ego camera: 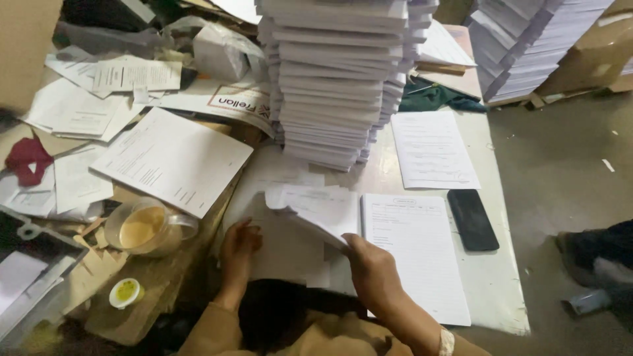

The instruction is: Sorting and inspecting a stack of printed documents on a table

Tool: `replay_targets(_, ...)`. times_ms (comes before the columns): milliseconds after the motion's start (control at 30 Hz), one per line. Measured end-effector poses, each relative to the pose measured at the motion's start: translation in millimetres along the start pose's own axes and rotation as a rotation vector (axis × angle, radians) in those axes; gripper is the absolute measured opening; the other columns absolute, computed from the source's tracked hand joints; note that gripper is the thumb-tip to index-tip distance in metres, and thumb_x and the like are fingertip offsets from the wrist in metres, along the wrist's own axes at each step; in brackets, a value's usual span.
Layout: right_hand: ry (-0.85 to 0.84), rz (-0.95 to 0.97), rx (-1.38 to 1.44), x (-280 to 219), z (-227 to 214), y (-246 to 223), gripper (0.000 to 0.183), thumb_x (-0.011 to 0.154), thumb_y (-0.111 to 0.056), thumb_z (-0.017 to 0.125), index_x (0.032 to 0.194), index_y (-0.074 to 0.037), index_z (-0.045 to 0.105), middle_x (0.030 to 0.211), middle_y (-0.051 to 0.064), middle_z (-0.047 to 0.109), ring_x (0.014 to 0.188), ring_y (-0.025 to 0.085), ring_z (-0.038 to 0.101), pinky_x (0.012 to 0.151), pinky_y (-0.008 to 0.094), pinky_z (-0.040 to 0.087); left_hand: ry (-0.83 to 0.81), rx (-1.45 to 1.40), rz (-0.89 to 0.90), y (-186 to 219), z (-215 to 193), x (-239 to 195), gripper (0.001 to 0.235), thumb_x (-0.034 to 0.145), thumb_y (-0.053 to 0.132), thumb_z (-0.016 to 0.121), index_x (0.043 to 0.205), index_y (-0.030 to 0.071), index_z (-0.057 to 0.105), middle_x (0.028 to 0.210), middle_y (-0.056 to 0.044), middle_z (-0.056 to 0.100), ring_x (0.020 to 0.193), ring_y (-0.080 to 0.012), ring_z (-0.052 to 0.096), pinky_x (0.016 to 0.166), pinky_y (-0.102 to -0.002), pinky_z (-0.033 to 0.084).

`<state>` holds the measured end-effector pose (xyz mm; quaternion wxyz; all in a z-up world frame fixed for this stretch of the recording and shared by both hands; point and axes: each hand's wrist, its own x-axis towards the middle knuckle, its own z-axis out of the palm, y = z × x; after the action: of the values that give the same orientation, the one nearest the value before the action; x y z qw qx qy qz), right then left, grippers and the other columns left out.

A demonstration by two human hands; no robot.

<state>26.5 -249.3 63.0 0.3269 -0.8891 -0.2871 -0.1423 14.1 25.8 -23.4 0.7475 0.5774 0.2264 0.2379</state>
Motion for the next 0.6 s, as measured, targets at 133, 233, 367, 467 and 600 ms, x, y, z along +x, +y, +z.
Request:
replay_targets(133, 0.06, 0.301, 0.313, 16, -61, -26, 0.008, 0.086, -0.014, 0.061, 0.093, -0.013, 0.064, 0.07, 0.003, 0.066, 0.061, 0.018, 0.056, 0.057, 0.031, 0.044, -0.19, -0.119, 0.012, 3, 11, 16, 0.047, 0.084, 0.01, 0.065, 0.13, 0.008, 0.056, 0.112, -0.007, 0.065, 0.091, -0.0119, 0.059, 0.072, -0.022, 0.047)
replay_targets(233, 0.23, 0.49, 0.694, 11, -106, -33, 0.01, 0.078, -0.002, 0.069, 0.089, 0.0, 0.07, 0.077, 0.004, 0.064, 0.074, 0.016, 0.055, 0.061, 0.029, 0.047, -0.255, 0.16, -0.117, 68, 42, -8, 0.085, 0.073, 0.039, 0.066, 0.146, 0.011, 0.033, 0.149, -0.015, 0.043, 0.14, -0.0211, 0.039, 0.111, -0.034, 0.031)
replay_targets(367, 0.372, 0.773, 0.885, 7, -151, -25, 0.04, 0.077, 0.001, 0.063, 0.117, 0.005, 0.066, 0.105, 0.019, 0.071, 0.093, 0.03, 0.063, 0.081, 0.043, 0.055, -0.57, 0.031, -0.279, 99, 74, -29, 0.072, 0.068, 0.046, 0.066, 0.128, 0.009, 0.051, 0.125, -0.009, 0.061, 0.115, -0.0241, 0.056, 0.094, -0.042, 0.045)
replay_targets(467, 0.402, 0.835, 0.864, -15, -150, 7, 0.033, 0.08, 0.0, 0.063, 0.112, 0.006, 0.066, 0.104, 0.019, 0.071, 0.093, 0.03, 0.066, 0.084, 0.043, 0.056, -0.638, 0.179, -0.225, 68, 103, -36, 0.038, 0.082, 0.027, 0.065, 0.115, 0.008, 0.065, 0.109, -0.006, 0.072, 0.098, -0.0212, 0.066, 0.084, -0.037, 0.053)
replay_targets(600, 0.462, 0.793, 0.625, -48, -137, 41, 0.019, 0.079, -0.004, 0.067, 0.097, 0.002, 0.072, 0.085, 0.01, 0.071, 0.079, 0.02, 0.061, 0.071, 0.033, 0.049, -0.742, 0.137, -0.083, 74, 142, -73, 0.033, 0.089, 0.018, 0.06, 0.117, 0.0, 0.058, 0.09, -0.01, 0.073, 0.078, -0.0189, 0.07, 0.068, -0.031, 0.06)
